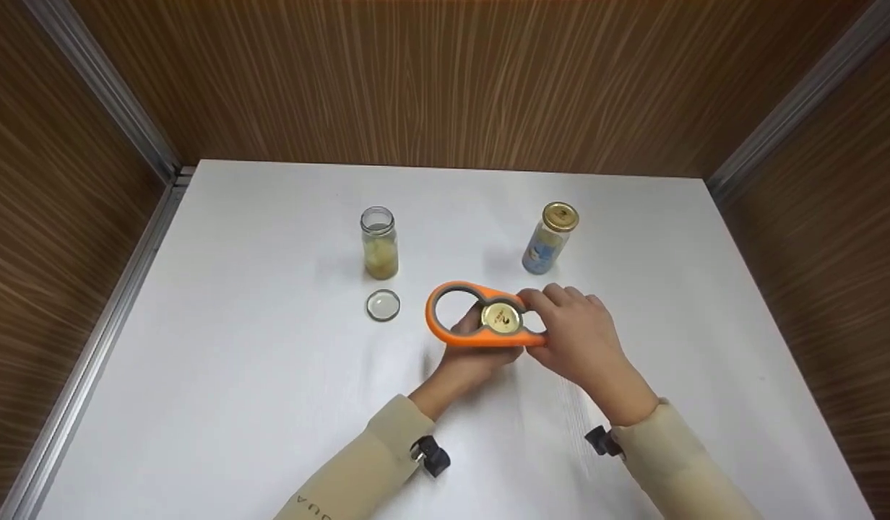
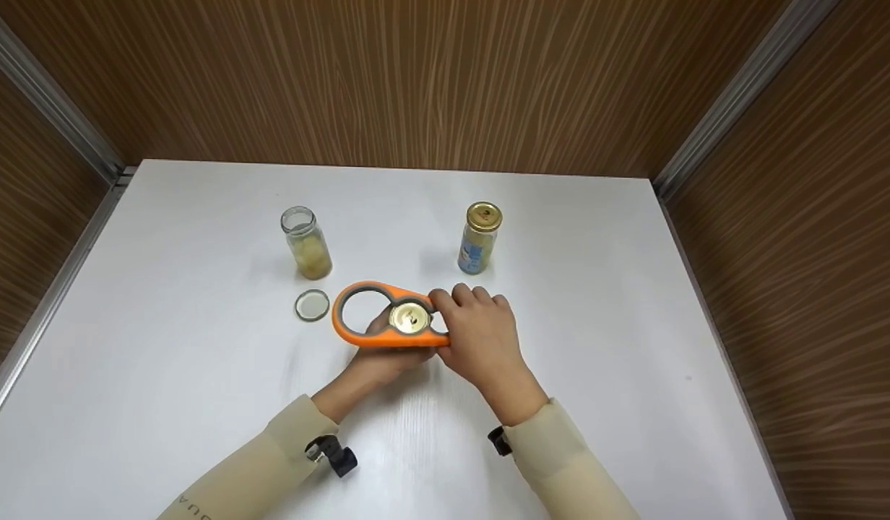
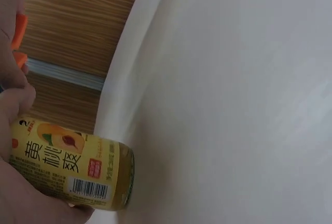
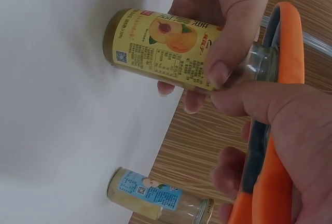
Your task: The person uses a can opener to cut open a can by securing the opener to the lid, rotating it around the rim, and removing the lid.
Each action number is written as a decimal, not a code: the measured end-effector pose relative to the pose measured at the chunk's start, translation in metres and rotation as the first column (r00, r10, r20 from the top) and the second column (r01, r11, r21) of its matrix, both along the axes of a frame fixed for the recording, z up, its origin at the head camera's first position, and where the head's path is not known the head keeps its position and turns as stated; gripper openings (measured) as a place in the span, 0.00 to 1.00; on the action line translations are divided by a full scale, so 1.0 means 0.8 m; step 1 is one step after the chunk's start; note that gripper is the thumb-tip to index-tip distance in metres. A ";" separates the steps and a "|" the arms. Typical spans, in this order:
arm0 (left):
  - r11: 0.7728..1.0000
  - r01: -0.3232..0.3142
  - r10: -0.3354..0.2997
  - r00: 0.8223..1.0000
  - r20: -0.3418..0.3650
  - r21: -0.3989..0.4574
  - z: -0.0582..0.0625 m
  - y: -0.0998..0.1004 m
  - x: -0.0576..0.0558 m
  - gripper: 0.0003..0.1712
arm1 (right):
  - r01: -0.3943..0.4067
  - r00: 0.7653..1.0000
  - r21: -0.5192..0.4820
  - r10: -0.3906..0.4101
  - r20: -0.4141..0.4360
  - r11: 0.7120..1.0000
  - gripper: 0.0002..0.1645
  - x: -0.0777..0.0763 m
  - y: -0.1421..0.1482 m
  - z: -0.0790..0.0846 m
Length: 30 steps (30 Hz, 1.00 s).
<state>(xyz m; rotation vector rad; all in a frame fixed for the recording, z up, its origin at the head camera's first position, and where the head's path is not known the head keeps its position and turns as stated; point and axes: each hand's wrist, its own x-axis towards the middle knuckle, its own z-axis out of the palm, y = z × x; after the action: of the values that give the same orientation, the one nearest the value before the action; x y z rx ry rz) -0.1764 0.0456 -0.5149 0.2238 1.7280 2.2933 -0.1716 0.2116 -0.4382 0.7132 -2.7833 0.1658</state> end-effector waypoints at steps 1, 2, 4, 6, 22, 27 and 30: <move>0.982 -0.044 0.029 0.996 -0.084 -0.185 -0.002 0.000 0.000 0.34 | -0.008 1.000 -0.009 0.007 -0.005 1.000 0.34 -0.001 0.000 -0.001; 0.965 -0.063 0.033 0.992 -0.120 -0.254 -0.004 0.000 -0.001 0.35 | -0.017 1.000 -0.019 0.017 -0.010 1.000 0.33 -0.002 0.001 -0.001; 0.900 -0.121 0.027 0.975 -0.222 -0.420 -0.007 -0.003 -0.001 0.39 | -0.042 0.999 -0.042 0.041 -0.021 0.998 0.31 -0.005 0.002 -0.003; 0.888 -0.103 -0.019 0.966 -0.259 -0.447 -0.008 -0.005 -0.003 0.40 | -0.065 0.997 -0.060 0.063 -0.032 0.996 0.30 -0.008 0.004 -0.004; 0.835 0.010 -0.203 0.935 -0.291 -0.550 -0.007 -0.013 -0.010 0.42 | -0.125 0.990 -0.083 0.119 -0.071 0.989 0.28 -0.014 0.011 -0.007; 0.820 0.016 -0.236 0.921 -0.311 -0.573 -0.007 -0.016 -0.011 0.41 | -0.131 0.990 -0.086 0.126 -0.059 0.988 0.28 -0.014 0.011 -0.008; 0.832 0.026 -0.238 0.918 -0.316 -0.554 -0.008 -0.017 -0.011 0.41 | -0.138 0.990 -0.094 0.134 -0.052 0.986 0.28 -0.015 0.011 -0.008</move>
<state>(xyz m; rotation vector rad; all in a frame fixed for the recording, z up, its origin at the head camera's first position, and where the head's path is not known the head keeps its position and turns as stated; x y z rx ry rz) -0.1856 0.0324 -0.5216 0.6760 2.3802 1.6380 -0.1834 0.2207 -0.4447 0.8709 -2.6629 0.3049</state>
